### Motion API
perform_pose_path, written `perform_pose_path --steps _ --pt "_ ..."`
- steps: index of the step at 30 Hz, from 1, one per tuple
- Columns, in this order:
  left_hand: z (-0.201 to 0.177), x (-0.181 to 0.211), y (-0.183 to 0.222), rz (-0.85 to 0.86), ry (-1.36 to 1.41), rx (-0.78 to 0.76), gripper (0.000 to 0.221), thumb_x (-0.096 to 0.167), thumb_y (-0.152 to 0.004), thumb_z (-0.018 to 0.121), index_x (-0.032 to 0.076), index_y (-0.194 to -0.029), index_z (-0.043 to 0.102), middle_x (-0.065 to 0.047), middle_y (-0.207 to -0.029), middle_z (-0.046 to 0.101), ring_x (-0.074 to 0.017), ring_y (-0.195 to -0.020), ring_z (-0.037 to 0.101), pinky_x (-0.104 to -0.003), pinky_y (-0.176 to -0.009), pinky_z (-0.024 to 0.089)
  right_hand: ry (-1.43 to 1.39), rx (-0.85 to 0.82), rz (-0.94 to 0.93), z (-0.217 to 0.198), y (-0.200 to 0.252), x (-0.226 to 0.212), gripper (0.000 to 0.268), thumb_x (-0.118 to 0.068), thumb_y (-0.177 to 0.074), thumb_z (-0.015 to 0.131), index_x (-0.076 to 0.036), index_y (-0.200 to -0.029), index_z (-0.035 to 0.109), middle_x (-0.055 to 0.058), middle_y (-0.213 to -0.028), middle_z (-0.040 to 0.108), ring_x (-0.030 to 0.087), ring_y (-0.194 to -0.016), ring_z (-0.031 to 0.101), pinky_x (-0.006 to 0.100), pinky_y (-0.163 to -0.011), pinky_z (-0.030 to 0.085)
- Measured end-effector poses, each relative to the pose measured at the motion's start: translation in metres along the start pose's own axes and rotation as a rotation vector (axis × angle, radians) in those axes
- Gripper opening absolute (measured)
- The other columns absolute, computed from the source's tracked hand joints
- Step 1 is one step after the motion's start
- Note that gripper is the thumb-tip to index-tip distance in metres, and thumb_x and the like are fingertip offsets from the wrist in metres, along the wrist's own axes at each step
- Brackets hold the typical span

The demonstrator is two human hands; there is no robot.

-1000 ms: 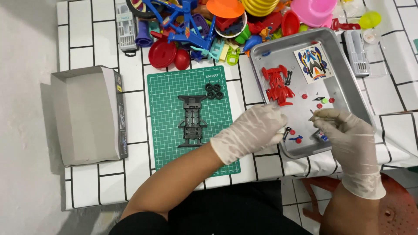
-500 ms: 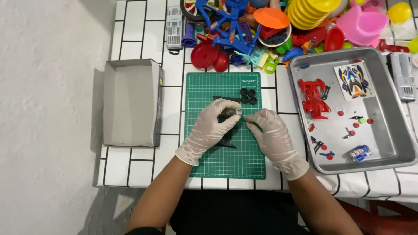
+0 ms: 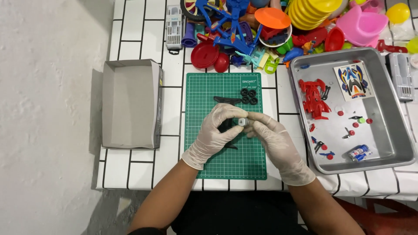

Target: Assembling the chassis and internal mechanical parts of a toy car model.

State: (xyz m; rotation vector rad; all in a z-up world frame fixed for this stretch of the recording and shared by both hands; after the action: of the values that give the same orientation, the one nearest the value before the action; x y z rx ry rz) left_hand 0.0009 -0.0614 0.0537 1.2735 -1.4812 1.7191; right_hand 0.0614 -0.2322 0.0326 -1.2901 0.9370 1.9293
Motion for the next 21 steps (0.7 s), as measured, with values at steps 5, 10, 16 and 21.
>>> perform_pose_path --steps 5,10,16,21 --pt "0.003 0.001 0.003 0.048 -0.023 -0.037 0.025 0.014 -0.088 0.080 0.014 -0.113 0.077 -0.003 -0.112 0.072 -0.0198 -0.113 0.065 -0.035 -0.105 0.049 -0.455 -0.034 0.100 -0.012 -0.008 0.035 0.025 0.001 -0.094 0.063 -0.001 -0.119 0.068 0.016 -0.106 0.074 0.024 -0.089 0.071 0.035 -0.081 0.057" --pt "-0.007 0.009 -0.002 0.056 -0.121 -0.129 0.051 0.004 -0.086 0.077 0.013 -0.135 0.066 -0.007 -0.127 0.067 -0.0256 -0.124 0.060 -0.043 -0.111 0.046 -0.326 0.049 0.014 -0.014 -0.010 0.010 0.027 0.005 -0.091 0.065 -0.002 -0.117 0.066 0.013 -0.110 0.071 0.020 -0.093 0.068 0.030 -0.081 0.057" --pt "-0.007 -0.007 -0.012 0.001 -0.359 -0.245 0.026 0.019 -0.098 0.066 0.009 -0.121 0.068 -0.010 -0.116 0.072 -0.0292 -0.111 0.067 -0.045 -0.103 0.050 0.346 0.119 -0.236 -0.022 -0.018 -0.013 0.034 -0.003 -0.087 0.079 -0.002 -0.120 0.070 0.010 -0.112 0.071 0.012 -0.096 0.067 0.026 -0.089 0.055" --pt "0.005 -0.035 -0.009 0.019 -0.545 -0.275 0.038 0.028 -0.092 0.074 0.013 -0.125 0.063 -0.006 -0.110 0.071 -0.0266 -0.111 0.065 -0.043 -0.101 0.047 0.464 0.129 -0.299 -0.016 -0.021 0.002 0.038 -0.005 -0.086 0.082 -0.004 -0.122 0.072 0.007 -0.101 0.070 0.011 -0.089 0.064 0.027 -0.085 0.055"
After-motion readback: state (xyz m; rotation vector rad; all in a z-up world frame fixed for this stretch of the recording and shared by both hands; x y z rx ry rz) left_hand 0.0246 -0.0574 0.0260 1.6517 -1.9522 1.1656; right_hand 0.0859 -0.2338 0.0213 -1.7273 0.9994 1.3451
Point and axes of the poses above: each hand's wrist, its own y-axis away from the middle knuckle, its own z-axis out of the palm, x = y × z, the point moved 2 cm from there along -y, towards the middle knuckle
